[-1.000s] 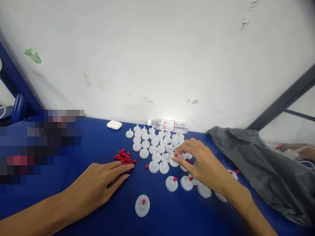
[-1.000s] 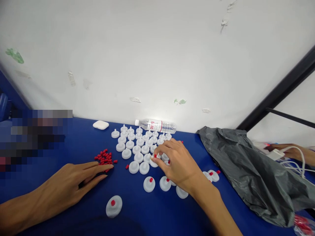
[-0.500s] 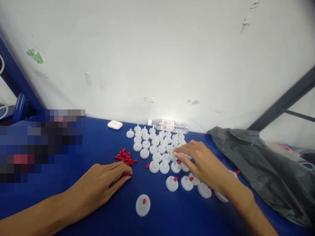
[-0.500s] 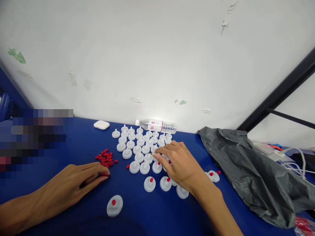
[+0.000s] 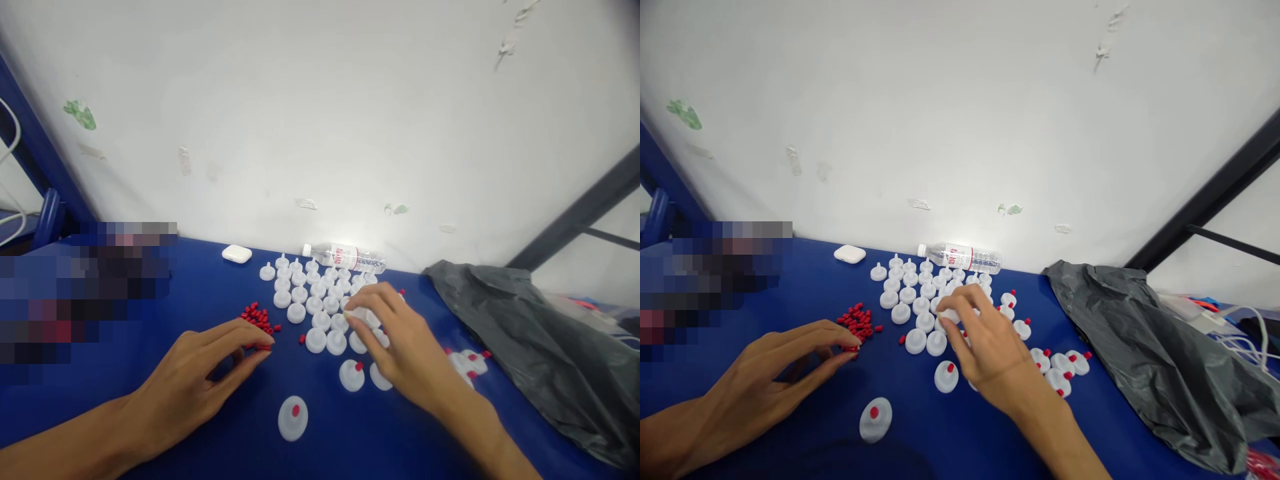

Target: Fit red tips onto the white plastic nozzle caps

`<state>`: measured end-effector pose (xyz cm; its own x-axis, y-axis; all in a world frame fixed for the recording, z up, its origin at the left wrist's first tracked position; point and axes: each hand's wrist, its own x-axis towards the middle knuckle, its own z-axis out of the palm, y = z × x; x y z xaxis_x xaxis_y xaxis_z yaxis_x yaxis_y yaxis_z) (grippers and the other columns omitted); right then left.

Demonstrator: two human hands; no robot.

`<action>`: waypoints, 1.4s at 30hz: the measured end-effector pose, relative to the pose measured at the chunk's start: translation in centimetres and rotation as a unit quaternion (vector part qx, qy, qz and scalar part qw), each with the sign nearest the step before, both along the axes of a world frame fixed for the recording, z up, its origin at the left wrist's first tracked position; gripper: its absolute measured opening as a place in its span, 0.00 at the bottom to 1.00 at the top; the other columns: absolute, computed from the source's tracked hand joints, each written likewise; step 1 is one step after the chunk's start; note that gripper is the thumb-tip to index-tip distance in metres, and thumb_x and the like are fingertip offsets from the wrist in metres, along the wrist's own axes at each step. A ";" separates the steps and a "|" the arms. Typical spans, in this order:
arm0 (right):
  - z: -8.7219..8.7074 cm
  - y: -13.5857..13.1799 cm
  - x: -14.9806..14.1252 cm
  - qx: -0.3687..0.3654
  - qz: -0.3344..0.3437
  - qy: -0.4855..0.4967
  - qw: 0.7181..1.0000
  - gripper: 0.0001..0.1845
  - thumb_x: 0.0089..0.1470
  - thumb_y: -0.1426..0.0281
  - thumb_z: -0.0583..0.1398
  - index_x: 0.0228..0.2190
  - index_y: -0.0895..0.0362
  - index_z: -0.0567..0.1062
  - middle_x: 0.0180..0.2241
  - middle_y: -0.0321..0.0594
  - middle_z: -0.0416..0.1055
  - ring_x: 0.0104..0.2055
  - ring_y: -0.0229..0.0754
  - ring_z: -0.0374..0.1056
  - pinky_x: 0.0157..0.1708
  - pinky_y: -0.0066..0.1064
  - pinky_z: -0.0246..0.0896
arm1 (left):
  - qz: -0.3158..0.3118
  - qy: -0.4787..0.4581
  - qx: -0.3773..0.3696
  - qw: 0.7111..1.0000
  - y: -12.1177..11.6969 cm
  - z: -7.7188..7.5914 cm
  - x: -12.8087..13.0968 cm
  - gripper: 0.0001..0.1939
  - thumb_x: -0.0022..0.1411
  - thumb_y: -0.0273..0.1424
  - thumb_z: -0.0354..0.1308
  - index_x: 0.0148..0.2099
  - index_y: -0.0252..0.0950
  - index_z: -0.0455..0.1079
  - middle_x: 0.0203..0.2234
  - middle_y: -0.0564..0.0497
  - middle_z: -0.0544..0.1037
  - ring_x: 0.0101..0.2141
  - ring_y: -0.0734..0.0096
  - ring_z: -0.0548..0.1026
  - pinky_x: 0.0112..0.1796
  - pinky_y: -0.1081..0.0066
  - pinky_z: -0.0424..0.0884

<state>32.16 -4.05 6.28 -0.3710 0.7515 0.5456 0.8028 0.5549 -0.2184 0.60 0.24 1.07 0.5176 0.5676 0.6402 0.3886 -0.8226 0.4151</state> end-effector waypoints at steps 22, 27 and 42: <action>-2.0 -1.1 -5.4 0.088 0.186 0.031 0.978 0.14 0.77 0.68 0.59 0.60 0.57 0.70 0.49 0.42 0.83 0.49 0.40 0.81 0.52 0.29 0.79 | -0.031 0.006 0.079 0.996 -1.2 0.3 0.9 0.10 0.84 0.34 0.52 0.55 0.43 0.75 0.42 0.54 0.85 0.37 0.80 0.86 0.38 0.85 0.77; -2.1 -1.3 -5.4 0.080 0.184 0.041 0.979 0.14 0.77 0.67 0.59 0.59 0.57 0.70 0.49 0.42 0.83 0.49 0.39 0.82 0.53 0.27 0.79 | -0.045 0.002 0.062 0.997 -1.1 0.5 1.0 0.10 0.84 0.34 0.53 0.55 0.44 0.75 0.41 0.56 0.85 0.37 0.82 0.86 0.41 0.85 0.77; -2.8 -1.4 -6.1 0.059 0.223 0.118 0.966 0.19 0.75 0.69 0.63 0.63 0.51 0.71 0.53 0.37 0.86 0.58 0.37 0.81 0.64 0.24 0.72 | -0.067 0.014 0.018 0.997 -2.1 0.9 1.2 0.16 0.86 0.35 0.42 0.45 0.45 0.69 0.25 0.62 0.76 0.21 0.80 0.75 0.24 0.77 0.68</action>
<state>26.07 -5.48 3.46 -0.4990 0.4732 0.7260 0.4133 0.8663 -0.2806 1.84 -1.81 1.96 0.6050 0.4687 0.6436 0.2844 -0.8822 0.3752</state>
